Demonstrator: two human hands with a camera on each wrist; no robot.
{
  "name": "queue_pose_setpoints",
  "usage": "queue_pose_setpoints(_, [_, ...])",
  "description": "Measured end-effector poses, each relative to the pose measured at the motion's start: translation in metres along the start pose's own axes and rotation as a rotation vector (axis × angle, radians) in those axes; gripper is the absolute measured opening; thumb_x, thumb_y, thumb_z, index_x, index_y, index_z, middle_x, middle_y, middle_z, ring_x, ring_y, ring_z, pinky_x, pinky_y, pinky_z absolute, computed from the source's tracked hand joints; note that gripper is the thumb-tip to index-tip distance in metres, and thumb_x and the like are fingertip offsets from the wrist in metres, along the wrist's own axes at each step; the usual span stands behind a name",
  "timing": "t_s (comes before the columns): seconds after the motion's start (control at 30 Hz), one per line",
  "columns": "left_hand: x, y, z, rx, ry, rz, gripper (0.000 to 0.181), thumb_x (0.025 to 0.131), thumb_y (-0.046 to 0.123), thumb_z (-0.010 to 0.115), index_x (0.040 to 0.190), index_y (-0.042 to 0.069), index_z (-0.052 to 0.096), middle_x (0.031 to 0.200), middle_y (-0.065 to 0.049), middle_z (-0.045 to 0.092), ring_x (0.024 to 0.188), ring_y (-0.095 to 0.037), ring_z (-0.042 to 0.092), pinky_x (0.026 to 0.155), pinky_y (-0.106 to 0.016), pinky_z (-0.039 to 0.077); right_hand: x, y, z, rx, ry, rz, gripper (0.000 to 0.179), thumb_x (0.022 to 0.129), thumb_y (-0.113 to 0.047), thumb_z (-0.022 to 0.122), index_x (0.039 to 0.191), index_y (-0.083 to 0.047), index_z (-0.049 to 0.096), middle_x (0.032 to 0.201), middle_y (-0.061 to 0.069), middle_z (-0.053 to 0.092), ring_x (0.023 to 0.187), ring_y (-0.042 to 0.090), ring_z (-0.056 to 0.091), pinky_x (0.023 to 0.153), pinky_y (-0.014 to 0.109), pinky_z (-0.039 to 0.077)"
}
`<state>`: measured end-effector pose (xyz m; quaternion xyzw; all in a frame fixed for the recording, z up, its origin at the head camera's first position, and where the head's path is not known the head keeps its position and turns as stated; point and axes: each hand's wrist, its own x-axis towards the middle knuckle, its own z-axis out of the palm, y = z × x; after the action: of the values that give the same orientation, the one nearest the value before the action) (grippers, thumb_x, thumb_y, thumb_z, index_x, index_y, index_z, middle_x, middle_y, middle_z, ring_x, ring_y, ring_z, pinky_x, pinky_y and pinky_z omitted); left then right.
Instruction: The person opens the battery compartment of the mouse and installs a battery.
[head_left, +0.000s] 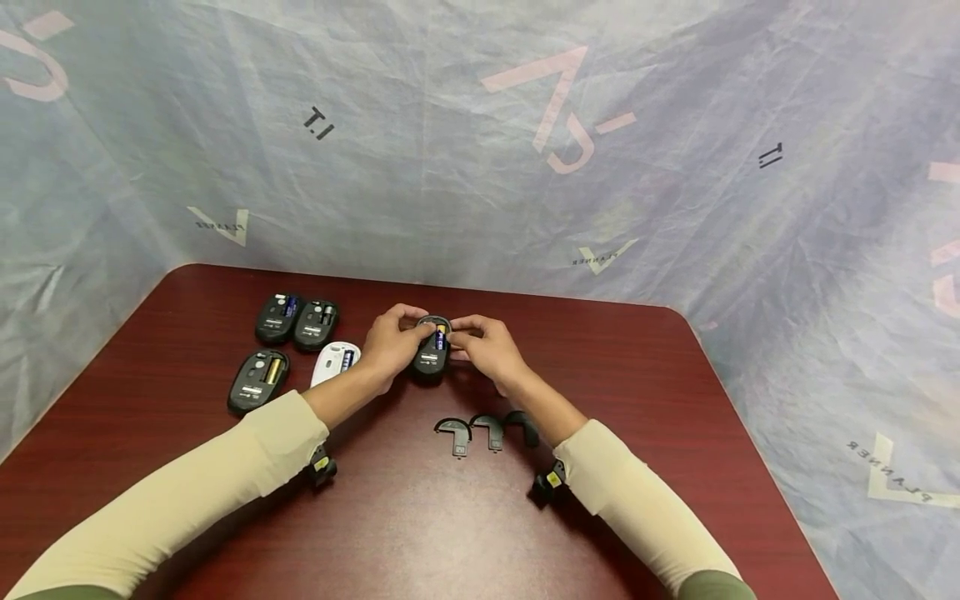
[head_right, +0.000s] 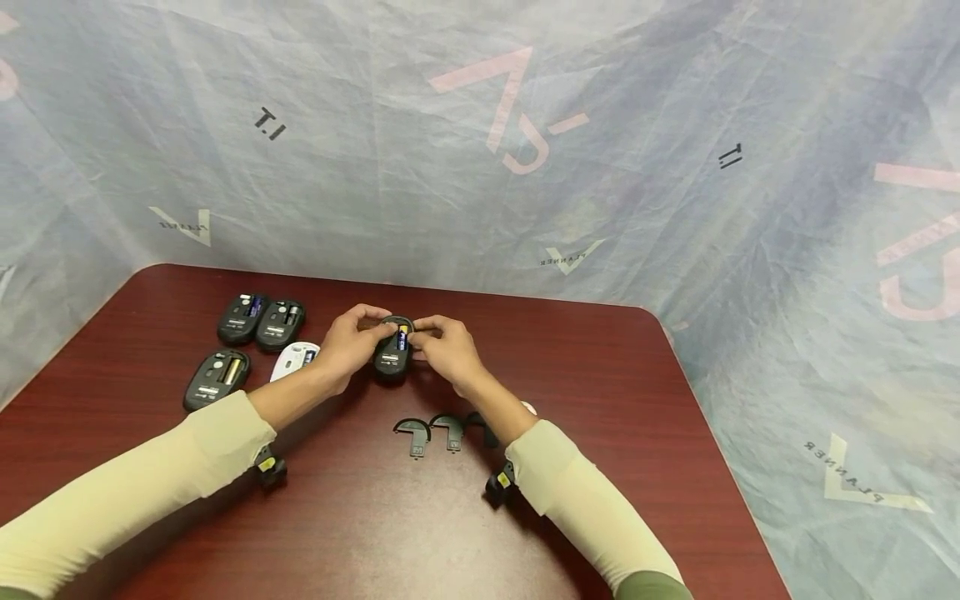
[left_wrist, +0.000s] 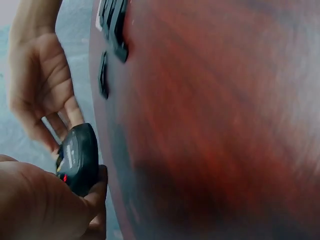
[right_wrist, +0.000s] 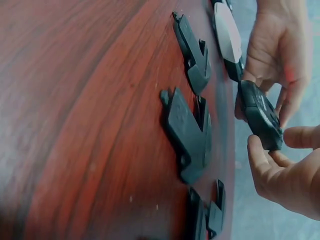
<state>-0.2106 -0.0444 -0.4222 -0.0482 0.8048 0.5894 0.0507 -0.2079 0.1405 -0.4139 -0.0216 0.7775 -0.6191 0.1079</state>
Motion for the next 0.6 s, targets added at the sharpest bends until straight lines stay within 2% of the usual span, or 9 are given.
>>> queue_pose_setpoints(0.1, [0.006,0.002,-0.007,0.033,-0.005,-0.028,0.038,0.112,0.024,0.069,0.146,0.008,0.070,0.144,-0.019,0.073,0.134,-0.033,0.067,0.110,-0.041,0.058,0.004,0.000,0.005,0.050,-0.036,0.057,0.039,0.112,-0.006,0.064,0.149,0.004,0.066,0.148,0.026,0.069,0.129,0.034,0.077,0.113,0.047,0.065])
queue_pose_setpoints(0.2, [0.012,0.004,-0.016,0.054,-0.041,-0.056,0.037,0.113,0.020,0.067,0.147,0.007,0.071,0.148,-0.020,0.071,0.135,-0.032,0.068,0.109,-0.039,0.062,0.010,0.003,0.008,0.102,-0.064,0.099,0.043,0.112,-0.007,0.060,0.154,0.004,0.063,0.155,0.025,0.064,0.141,0.036,0.070,0.118,0.045,0.062])
queue_pose_setpoints(0.4, [0.024,0.006,-0.032,0.077,-0.092,-0.105,0.034,0.114,0.011,0.062,0.145,-0.001,0.071,0.149,-0.027,0.069,0.126,-0.032,0.074,0.106,-0.044,0.069,0.022,0.006,0.019,0.163,-0.117,0.111,0.047,0.113,-0.007,0.052,0.158,0.008,0.058,0.160,0.026,0.061,0.146,0.037,0.064,0.126,0.045,0.056])
queue_pose_setpoints(0.47, [0.027,0.006,-0.038,0.133,-0.095,-0.108,0.034,0.114,0.010,0.061,0.145,-0.001,0.071,0.150,-0.027,0.068,0.126,-0.033,0.073,0.104,-0.042,0.068,0.024,0.005,0.024,0.164,-0.131,0.110,0.048,0.113,-0.007,0.049,0.158,0.009,0.056,0.161,0.027,0.061,0.146,0.037,0.064,0.127,0.044,0.055])
queue_pose_setpoints(0.6, [0.033,0.007,-0.047,0.317,-0.088,-0.078,0.034,0.112,0.014,0.063,0.141,0.001,0.075,0.151,-0.026,0.068,0.126,-0.034,0.066,0.096,-0.038,0.060,0.028,0.002,0.033,0.162,-0.148,0.125,0.050,0.112,-0.005,0.048,0.160,0.010,0.054,0.163,0.026,0.059,0.144,0.033,0.064,0.127,0.042,0.055])
